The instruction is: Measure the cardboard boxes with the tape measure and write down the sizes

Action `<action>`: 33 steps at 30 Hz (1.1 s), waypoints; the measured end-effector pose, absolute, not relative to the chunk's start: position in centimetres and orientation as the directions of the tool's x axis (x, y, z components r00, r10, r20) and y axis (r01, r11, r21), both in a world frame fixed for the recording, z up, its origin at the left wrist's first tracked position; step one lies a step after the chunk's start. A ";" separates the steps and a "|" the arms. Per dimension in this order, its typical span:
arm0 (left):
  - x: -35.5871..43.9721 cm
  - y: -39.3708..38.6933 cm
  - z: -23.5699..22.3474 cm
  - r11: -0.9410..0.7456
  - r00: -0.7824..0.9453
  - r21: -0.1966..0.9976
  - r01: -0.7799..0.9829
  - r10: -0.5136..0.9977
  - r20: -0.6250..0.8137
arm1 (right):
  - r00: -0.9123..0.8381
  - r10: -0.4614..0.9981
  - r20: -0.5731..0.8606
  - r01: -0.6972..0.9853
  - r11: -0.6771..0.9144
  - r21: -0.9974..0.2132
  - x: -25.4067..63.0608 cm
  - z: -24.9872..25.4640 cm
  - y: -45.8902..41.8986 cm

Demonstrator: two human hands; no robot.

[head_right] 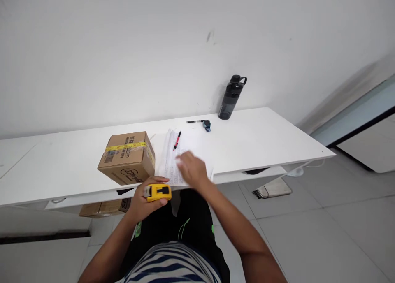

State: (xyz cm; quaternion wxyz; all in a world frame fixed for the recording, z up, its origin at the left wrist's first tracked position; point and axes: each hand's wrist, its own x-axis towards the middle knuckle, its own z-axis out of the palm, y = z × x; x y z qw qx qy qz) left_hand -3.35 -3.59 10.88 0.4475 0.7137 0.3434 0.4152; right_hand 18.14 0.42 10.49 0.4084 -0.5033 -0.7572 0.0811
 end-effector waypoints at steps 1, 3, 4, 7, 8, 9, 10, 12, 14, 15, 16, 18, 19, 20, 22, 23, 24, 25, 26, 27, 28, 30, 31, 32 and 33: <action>-2.9 -2.4 11.0 -0.413 0.493 0.892 0.185 0.824 0.280 | -0.102 0.884 0.455 0.794 0.348 -0.498 19.4 11.0 3.0; -1.8 -0.3 11.1 -0.457 0.589 0.846 0.273 0.775 0.229 | -0.148 0.959 0.242 0.926 0.221 -0.307 21.1 11.6 8.1; -1.2 0.6 11.0 -0.436 0.602 0.846 0.306 0.777 0.182 | -0.200 0.970 0.136 0.948 0.227 -0.225 21.4 11.7 10.4; 0.2 2.6 10.1 -0.274 0.525 0.880 0.388 0.850 0.033 | -0.286 0.954 0.086 0.926 0.298 -0.230 21.2 11.2 14.9; 0.4 3.0 9.7 -0.215 0.479 0.891 0.401 0.878 -0.003 | -0.297 0.949 0.108 0.914 0.315 -0.254 21.1 10.9 15.7; 0.5 3.3 9.2 -0.162 0.431 0.900 0.404 0.902 -0.031 | -0.297 0.945 0.134 0.905 0.323 -0.278 21.0 10.5 16.1; 0.6 3.5 8.7 -0.116 0.387 0.910 0.399 0.921 -0.052 | -0.283 0.944 0.168 0.895 0.323 -0.306 21.1 10.1 16.2; 0.5 3.8 7.9 -0.061 0.336 0.924 0.377 0.939 -0.075 | -0.206 0.945 0.252 0.876 0.293 -0.383 21.7 9.3 16.0; 0.4 3.9 7.4 -0.049 0.326 0.928 0.368 0.942 -0.079 | -0.086 0.939 0.332 0.841 0.247 -0.481 22.4 8.3 15.3; 0.4 4.0 7.3 -0.051 0.328 0.927 0.370 0.941 -0.079 | -0.028 0.933 0.358 0.814 0.229 -0.534 22.7 7.8 14.9; 0.5 4.1 7.3 -0.053 0.333 0.926 0.374 0.939 -0.080 | 0.022 0.927 0.375 0.782 0.218 -0.584 23.0 7.3 14.5; 0.6 4.2 7.3 -0.046 0.339 0.926 0.375 0.937 -0.091 | 0.087 0.919 0.384 0.715 0.210 -0.667 23.1 6.2 13.7; 0.7 4.3 7.3 -0.037 0.343 0.929 0.369 0.934 -0.099 | 0.106 0.918 0.382 0.689 0.209 -0.694 23.1 5.7 13.3; 0.7 4.4 7.3 -0.027 0.348 0.932 0.361 0.931 -0.108 | 0.118 0.917 0.382 0.658 0.216 -0.721 23.0 5.3 13.0; 0.8 4.5 7.3 -0.011 0.353 0.938 0.345 0.928 -0.119 | 0.117 0.921 0.372 0.550 0.252 -0.796 22.9 4.7 12.8; 0.8 4.6 7.3 -0.011 0.357 0.940 0.341 0.927 -0.119 | 0.106 0.929 0.355 0.467 0.269 -0.842 22.8 4.5 12.8; 0.8 4.6 7.3 -0.016 0.363 0.941 0.339 0.925 -0.115 | 0.088 0.940 0.329 0.366 0.276 -0.889 22.8 4.4 12.9; 0.8 4.6 7.2 -0.023 0.367 0.941 0.339 0.924 -0.110 | 0.060 0.955 0.292 0.256 0.268 -0.929 22.8 4.3 13.0; 0.7 4.7 7.2 -0.030 0.370 0.940 0.339 0.923 -0.104 | 0.026 0.968 0.251 0.154 0.244 -0.957 22.8 4.4 13.2; 0.7 4.7 7.2 -0.036 0.375 0.940 0.340 0.921 -0.101 | -0.012 0.977 0.214 0.081 0.214 -0.974 22.8 4.4 13.3; 0.7 4.8 7.1 -0.040 0.381 0.940 0.340 0.919 -0.099 | -0.049 0.982 0.183 0.038 0.185 -0.982 22.8 4.6 13.4; 0.7 4.9 7.1 -0.045 0.391 0.941 0.335 0.916 -0.095 | -0.085 0.986 0.145 0.064 0.151 -0.987 22.9 4.9 13.5; 0.7 5.0 7.0 -0.047 0.396 0.943 0.330 0.913 -0.093 | -0.075 0.988 0.138 0.127 0.147 -0.981 22.9 5.0 13.4; 0.7 5.0 7.0 -0.049 0.403 0.945 0.324 0.911 -0.091 | -0.056 0.989 0.137 0.201 0.145 -0.969 22.9 5.1 13.3; 0.8 5.0 7.0 -0.049 0.407 0.946 0.319 0.909 -0.090 | -0.039 0.990 0.138 0.271 0.143 -0.952 22.9 5.3 13.2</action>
